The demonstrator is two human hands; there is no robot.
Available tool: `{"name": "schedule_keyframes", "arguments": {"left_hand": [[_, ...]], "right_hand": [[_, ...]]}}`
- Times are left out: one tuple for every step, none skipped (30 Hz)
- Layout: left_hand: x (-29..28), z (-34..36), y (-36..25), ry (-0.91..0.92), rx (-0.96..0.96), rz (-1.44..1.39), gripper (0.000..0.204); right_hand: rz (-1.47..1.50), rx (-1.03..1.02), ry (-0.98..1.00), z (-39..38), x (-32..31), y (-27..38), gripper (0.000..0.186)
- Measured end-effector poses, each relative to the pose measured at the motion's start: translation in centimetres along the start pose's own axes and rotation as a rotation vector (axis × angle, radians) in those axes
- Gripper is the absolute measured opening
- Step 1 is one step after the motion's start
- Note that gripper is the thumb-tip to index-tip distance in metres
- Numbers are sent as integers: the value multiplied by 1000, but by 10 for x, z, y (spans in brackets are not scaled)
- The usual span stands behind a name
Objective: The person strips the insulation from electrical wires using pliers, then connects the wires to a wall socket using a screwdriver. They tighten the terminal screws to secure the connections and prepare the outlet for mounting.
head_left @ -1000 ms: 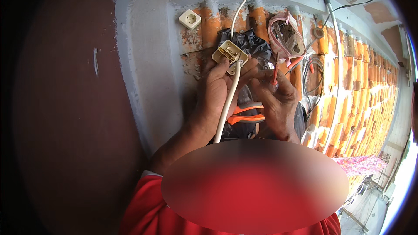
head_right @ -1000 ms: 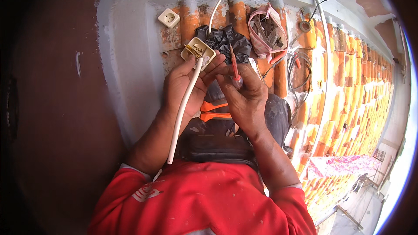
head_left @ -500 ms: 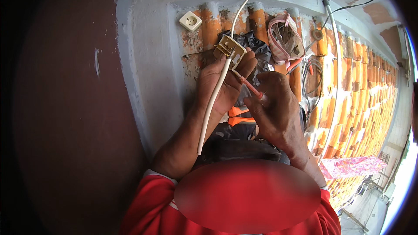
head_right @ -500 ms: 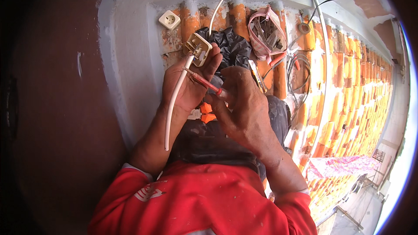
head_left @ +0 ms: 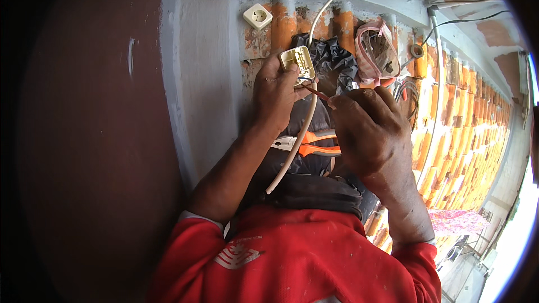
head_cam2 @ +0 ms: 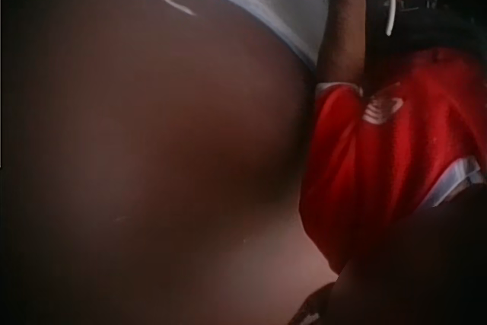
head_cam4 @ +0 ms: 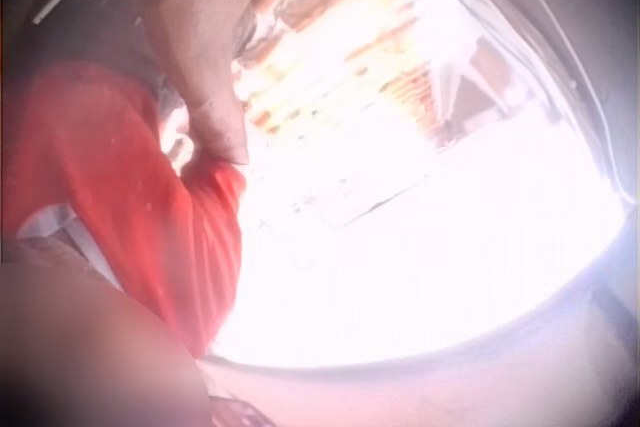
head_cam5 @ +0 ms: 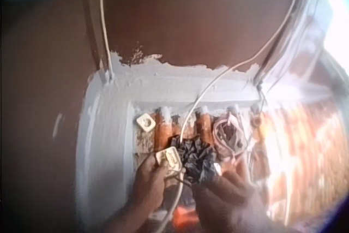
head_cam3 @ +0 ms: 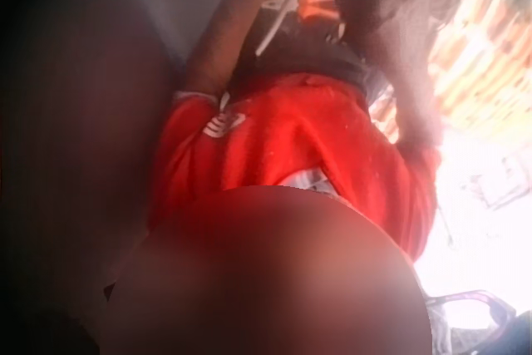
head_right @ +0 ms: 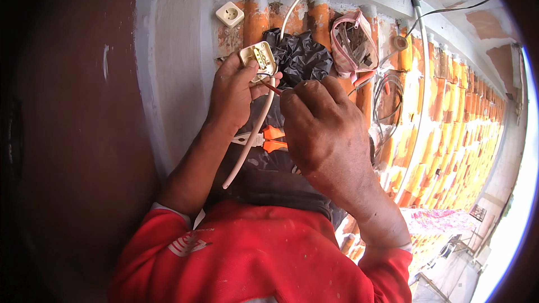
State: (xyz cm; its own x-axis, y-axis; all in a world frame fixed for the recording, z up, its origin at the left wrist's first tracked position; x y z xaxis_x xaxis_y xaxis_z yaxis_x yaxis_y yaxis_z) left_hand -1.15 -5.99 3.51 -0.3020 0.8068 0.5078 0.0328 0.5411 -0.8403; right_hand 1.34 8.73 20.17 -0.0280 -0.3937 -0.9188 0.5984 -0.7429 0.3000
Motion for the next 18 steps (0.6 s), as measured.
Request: {"name": "schedule_keyframes", "arguments": {"left_hand": [[-2, 0, 3, -6, -14, 4, 34], [-3, -1, 5, -11, -28, 7, 34], [-2, -2, 6, -23, -54, -8, 34], [1, -4, 7, -34, -80, -22, 33], [1, -6, 8, -44, -106, -37, 33], [-1, -5, 12, -34, -105, -35, 32], [-5, -3, 19, -25, -104, -33, 32], [-8, -2, 24, -15, -103, -30, 32], [-8, -2, 26, -24, -100, -36, 31], [-9, -2, 28, -33, -96, -41, 31], [-9, -3, 30, -43, -93, -46, 31], [-9, -3, 30, -42, -95, -40, 31], [-9, -3, 30, -42, -98, -34, 32], [-10, -3, 30, -42, -100, -27, 32], [-10, -3, 31, -45, -106, -15, 32], [-10, -4, 31, -49, -111, -4, 32], [-11, -4, 31, -52, -116, 8, 32], [-10, -4, 32, -54, -133, 5, 31]], "right_hand": [[-2, 1, 21, 2, 6, 0, 24], [-4, 2, 41, 3, 11, 0, 23], [-10, 17, 26, 3, 14, 2, 20], [-12, 25, 45, 4, 15, 1, 18], [-15, 33, 65, 4, 17, 0, 17], [-20, 42, 86, 4, 18, 0, 16], [-14, 44, 91, 5, 19, -1, 15], [-7, 46, 95, 6, 21, -2, 14], [0, 48, 99, 8, 22, -3, 14], [-5, 40, 107, 8, 24, -4, 13], [-9, 33, 114, 8, 26, -6, 12], [-14, 26, 119, 8, 27, -7, 12], [-18, 21, 124, 9, 29, -9, 11], [-22, 16, 130, 9, 31, -11, 10], [-25, 10, 136, 9, 33, -12, 9], [-29, 18, 137, 9, 32, -11, 9], [-33, 25, 138, 10, 31, -10, 9], [-37, 32, 139, 11, 30, -10, 9]]}}
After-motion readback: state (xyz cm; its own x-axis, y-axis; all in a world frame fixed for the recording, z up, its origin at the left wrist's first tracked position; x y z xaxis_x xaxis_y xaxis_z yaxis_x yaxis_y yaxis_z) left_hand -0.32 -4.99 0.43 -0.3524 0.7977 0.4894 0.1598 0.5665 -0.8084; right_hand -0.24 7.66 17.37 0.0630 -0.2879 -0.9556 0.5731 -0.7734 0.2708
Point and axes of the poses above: each hand's wrist, its own z-axis towards the middle knuckle, its own x-axis out of the palm, y = z × x, the point moved 6 cm from there along z, towards the middle knuckle, and after that the axes turned 9 degrees about x, right-handed, at the moved point
